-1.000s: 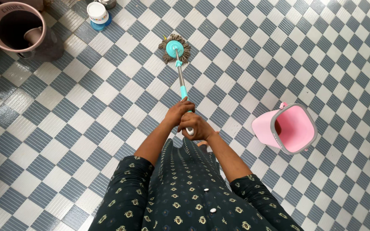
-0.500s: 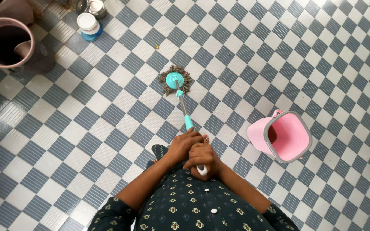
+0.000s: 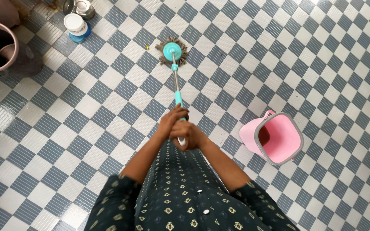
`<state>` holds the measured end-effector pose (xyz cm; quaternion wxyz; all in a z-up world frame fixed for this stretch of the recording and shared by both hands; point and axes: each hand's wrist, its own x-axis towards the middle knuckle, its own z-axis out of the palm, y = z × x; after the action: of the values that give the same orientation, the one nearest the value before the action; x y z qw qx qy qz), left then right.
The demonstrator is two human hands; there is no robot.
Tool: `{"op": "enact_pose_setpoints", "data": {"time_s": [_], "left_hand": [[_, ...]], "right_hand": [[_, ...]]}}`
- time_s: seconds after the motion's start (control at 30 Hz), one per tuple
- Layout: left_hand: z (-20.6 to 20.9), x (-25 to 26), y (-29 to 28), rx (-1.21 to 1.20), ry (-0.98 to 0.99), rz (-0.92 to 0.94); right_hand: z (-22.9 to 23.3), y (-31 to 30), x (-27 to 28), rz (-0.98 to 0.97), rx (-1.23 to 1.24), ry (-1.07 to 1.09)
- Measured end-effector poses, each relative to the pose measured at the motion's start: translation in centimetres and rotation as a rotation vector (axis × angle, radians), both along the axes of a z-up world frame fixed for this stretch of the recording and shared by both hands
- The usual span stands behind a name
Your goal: The person mops a checkered tiled floor using a turquoise and white mop. They move the mop back and forth across the surface, cleaning the area around a pink bucket and various items stored along the walls.
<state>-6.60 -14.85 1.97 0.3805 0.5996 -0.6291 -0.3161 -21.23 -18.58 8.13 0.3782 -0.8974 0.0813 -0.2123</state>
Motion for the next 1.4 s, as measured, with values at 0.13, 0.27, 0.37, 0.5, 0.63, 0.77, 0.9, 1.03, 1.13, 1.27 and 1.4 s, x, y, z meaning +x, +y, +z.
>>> {"op": "enact_pose_setpoints", "data": {"time_s": [0.13,0.27,0.37,0.5,0.63,0.77,0.9,1.03,1.13,1.27,1.4], "left_hand": [[4.2,-3.6,3.1,-0.062,0.0,0.015],[6.4,-5.6,3.4,0.034,0.041,-0.065],[4.5,-5.8,1.9,-0.094,0.085,-0.053],[-1.3,-4.9,-1.7,-0.251,0.245,-0.04],[-5.3,-4.6,-7.0,-0.038,-0.076,-0.086],[-4.0,-6.1,-8.9,0.237,-0.071,-0.139],[1.6,-8.7,-7.0,-0.015,-0.108,-0.064],[7.4,-11.4,-2.7,0.228,0.341,-0.069],[7.7,-12.7,-2.9,0.117,0.333,-0.131],[3.1,-13.8,-5.6,0.019,0.368,-0.172],[-1.7,-13.3,-11.1,-0.004,0.276,-0.182]], "right_hand": [[5.6,1.9,-3.2,0.054,0.062,0.08],[8.2,2.2,-4.8,0.087,0.104,0.052],[6.4,0.9,-5.6,0.095,0.101,0.032],[0.0,-2.2,-4.5,0.059,-0.029,0.118],[-4.8,-6.0,-4.7,0.005,-0.017,0.094],[-3.3,-7.6,-6.4,-0.039,0.018,0.116],[3.4,-6.4,-8.8,-0.069,0.027,0.067],[9.6,-4.4,-10.6,-0.068,0.071,-0.039],[10.2,-4.6,-10.7,-0.075,0.049,-0.244],[7.4,-6.1,-10.7,-0.183,0.0,-0.436],[3.1,-10.2,-10.4,-0.255,-0.094,-0.359]]}}
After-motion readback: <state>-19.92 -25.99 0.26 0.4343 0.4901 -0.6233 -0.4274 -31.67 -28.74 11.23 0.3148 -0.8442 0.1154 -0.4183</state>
